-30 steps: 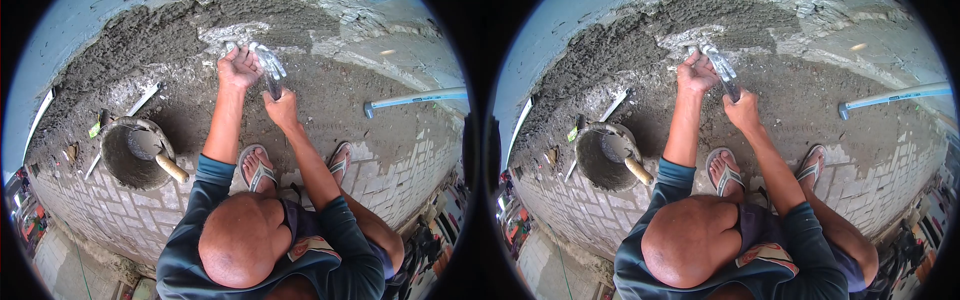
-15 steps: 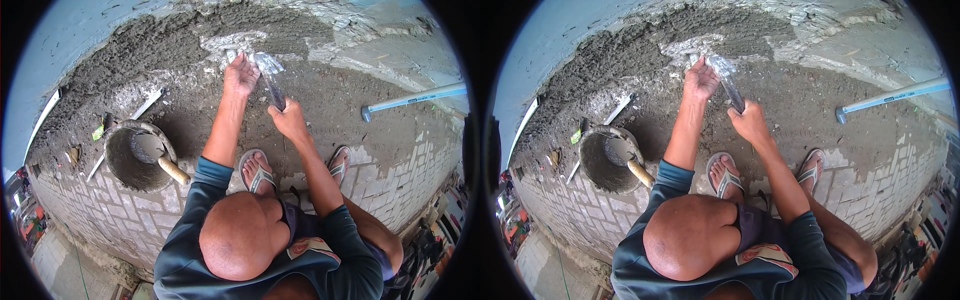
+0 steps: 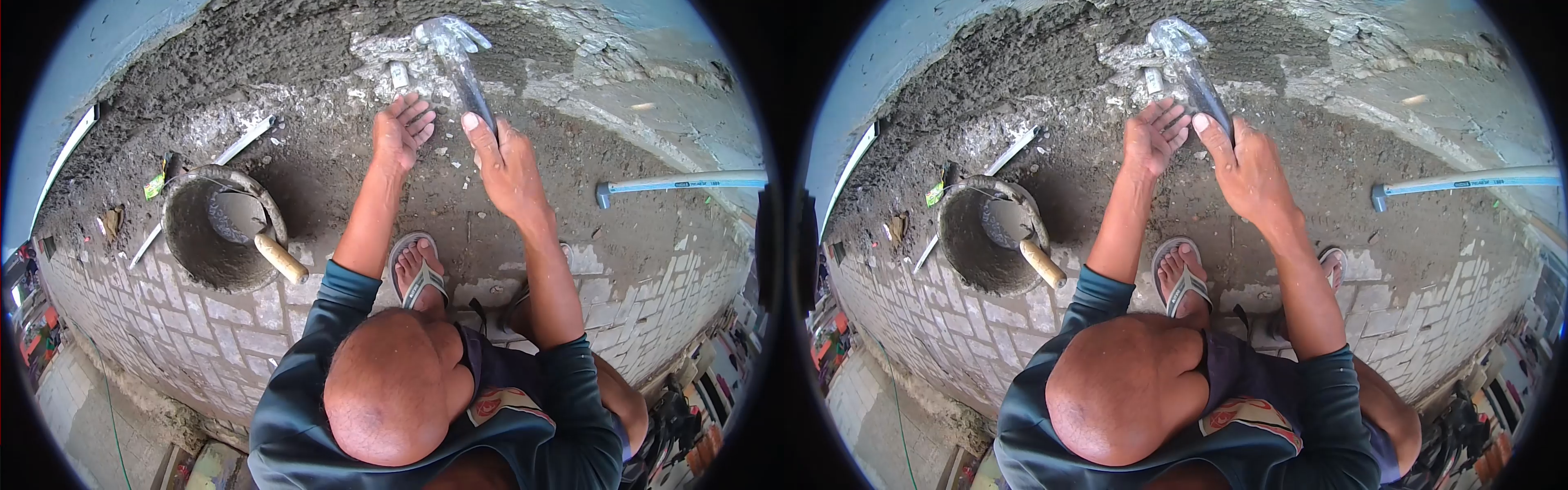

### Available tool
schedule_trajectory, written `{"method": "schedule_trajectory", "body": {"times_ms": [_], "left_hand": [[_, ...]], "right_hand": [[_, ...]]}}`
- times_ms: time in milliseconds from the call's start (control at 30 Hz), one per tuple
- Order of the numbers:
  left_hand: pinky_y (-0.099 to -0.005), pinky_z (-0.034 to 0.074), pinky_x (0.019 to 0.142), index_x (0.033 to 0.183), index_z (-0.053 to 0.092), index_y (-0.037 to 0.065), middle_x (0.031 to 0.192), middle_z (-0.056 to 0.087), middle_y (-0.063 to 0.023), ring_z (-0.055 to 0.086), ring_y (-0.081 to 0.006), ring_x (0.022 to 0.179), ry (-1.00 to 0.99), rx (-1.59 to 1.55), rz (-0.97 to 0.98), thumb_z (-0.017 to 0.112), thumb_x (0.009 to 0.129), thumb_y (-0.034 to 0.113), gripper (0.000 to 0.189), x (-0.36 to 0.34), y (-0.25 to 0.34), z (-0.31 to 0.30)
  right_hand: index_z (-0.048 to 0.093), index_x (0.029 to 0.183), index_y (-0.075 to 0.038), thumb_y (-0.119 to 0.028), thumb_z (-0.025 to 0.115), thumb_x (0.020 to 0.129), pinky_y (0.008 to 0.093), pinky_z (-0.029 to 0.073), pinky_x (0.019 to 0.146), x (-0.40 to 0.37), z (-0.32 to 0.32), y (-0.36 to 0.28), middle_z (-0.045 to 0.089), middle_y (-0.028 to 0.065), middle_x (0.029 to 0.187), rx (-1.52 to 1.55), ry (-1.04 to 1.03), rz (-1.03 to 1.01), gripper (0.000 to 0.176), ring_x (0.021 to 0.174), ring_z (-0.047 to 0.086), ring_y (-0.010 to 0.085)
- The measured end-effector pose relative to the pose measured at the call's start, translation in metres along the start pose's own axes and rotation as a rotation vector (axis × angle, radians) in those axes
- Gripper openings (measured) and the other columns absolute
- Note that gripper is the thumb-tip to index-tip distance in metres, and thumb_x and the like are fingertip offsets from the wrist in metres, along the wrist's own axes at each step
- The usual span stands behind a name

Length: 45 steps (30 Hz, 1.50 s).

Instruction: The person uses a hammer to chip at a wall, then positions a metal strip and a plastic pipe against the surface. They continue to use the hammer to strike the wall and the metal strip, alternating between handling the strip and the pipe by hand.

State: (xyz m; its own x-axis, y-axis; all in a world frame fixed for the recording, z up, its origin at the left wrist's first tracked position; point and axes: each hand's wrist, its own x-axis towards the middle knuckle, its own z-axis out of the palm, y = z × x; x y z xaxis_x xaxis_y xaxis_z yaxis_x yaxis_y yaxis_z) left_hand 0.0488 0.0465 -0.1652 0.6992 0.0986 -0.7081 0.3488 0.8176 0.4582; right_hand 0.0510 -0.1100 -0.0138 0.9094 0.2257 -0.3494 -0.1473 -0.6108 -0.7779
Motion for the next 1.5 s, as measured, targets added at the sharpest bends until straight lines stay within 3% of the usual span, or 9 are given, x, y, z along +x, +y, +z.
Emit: {"method": "schedule_trajectory", "body": {"times_ms": [133,367,433,633,900,967,1200,1300,1500], "left_hand": [[-0.0383,0.051,0.075,0.123,0.051,0.001,0.118,0.059,-0.0174,0.063,-0.0279,0.094,0.000,0.052,0.023,0.042,0.098,0.026,0.037,0.000,0.010,0.010],[-0.0287,0.053,0.056,0.127,0.049,-0.002,0.105,0.062,-0.0155,0.066,-0.0207,0.074,0.028,0.138,0.025,0.036,0.093,0.017,0.041,0.006,0.010,0.006],[-0.0288,0.051,0.058,0.124,0.049,-0.002,0.106,0.061,-0.0157,0.064,-0.0215,0.078,0.036,0.153,0.020,0.041,0.094,0.021,0.039,0.002,0.011,0.008],[-0.0269,0.046,0.058,0.121,0.051,-0.001,0.107,0.060,-0.0141,0.059,-0.0193,0.080,0.072,0.153,0.011,0.048,0.093,0.023,0.037,0.006,0.009,0.009],[-0.0261,0.045,0.056,0.118,0.052,-0.002,0.102,0.061,-0.0139,0.057,-0.0175,0.075,0.056,0.150,0.025,0.049,0.092,0.020,0.034,0.006,0.011,0.012],[-0.0249,0.045,0.054,0.116,0.053,-0.002,0.099,0.061,-0.0132,0.055,-0.0164,0.071,0.061,0.144,0.019,0.047,0.094,0.019,0.031,0.007,0.014,0.017],[-0.0246,0.043,0.052,0.110,0.054,-0.001,0.090,0.060,-0.0103,0.053,-0.0144,0.068,-0.016,-0.030,-0.004,0.048,0.096,0.019,0.025,0.021,0.010,0.034],[-0.0227,0.040,0.049,0.089,0.055,0.003,0.070,0.055,-0.0025,0.048,-0.0108,0.058,-0.124,-0.373,-0.085,0.054,0.093,0.011,0.009,0.032,0.012,0.038],[-0.0238,0.041,0.046,0.091,0.056,0.000,0.070,0.055,-0.0040,0.051,-0.0125,0.056,-0.044,-0.082,-0.011,0.054,0.090,0.007,0.008,-0.014,-0.020,0.032]], "right_hand": [[0.060,0.084,0.005,-0.052,0.047,0.095,0.0436,0.044,0.058,0.027,0.012,0.023,0.054,0.0189,0.059,-0.311,-0.093,0.051,0.060,0.055,0.055,0.0295],[0.061,0.083,0.006,-0.052,0.046,0.095,0.0439,0.045,0.061,0.004,0.009,0.016,0.055,0.0187,0.059,-0.089,0.029,-0.103,0.061,0.059,0.059,0.0326],[0.061,0.083,0.006,-0.052,0.047,0.095,0.0447,0.045,0.061,0.022,0.013,0.034,0.055,0.0206,0.060,-0.206,-0.164,0.142,0.060,0.058,0.058,0.0358],[0.061,0.081,0.005,-0.052,0.050,0.093,0.0468,0.046,0.065,0.001,0.019,0.031,0.058,0.0247,0.063,-0.064,0.077,-0.067,0.060,0.065,0.059,0.0409],[0.062,0.079,0.005,-0.053,0.051,0.091,0.0479,0.046,0.068,0.007,0.015,0.033,0.059,0.0257,0.067,-0.027,0.022,-0.029,0.061,0.068,0.060,0.0424],[0.061,0.078,0.005,-0.055,0.051,0.091,0.0453,0.045,0.064,0.020,0.015,0.045,0.057,0.0235,0.065,-0.170,-0.145,0.116,0.062,0.064,0.058,0.0382],[0.059,0.079,0.005,-0.055,0.053,0.091,0.0391,0.042,0.057,-0.011,-0.005,0.035,0.051,0.0134,0.059,-0.009,-0.045,0.188,0.061,0.058,0.052,0.0232],[0.060,0.079,0.003,-0.055,0.053,0.091,0.0382,0.041,0.057,-0.018,-0.005,0.042,0.049,0.0101,0.059,0.005,-0.049,0.168,0.060,0.058,0.049,0.0202],[0.057,0.077,-0.001,-0.057,0.055,0.089,0.0315,0.039,0.051,-0.023,-0.008,0.047,0.049,0.0043,0.058,0.101,-0.022,0.181,0.057,0.054,0.047,0.0138]]}}
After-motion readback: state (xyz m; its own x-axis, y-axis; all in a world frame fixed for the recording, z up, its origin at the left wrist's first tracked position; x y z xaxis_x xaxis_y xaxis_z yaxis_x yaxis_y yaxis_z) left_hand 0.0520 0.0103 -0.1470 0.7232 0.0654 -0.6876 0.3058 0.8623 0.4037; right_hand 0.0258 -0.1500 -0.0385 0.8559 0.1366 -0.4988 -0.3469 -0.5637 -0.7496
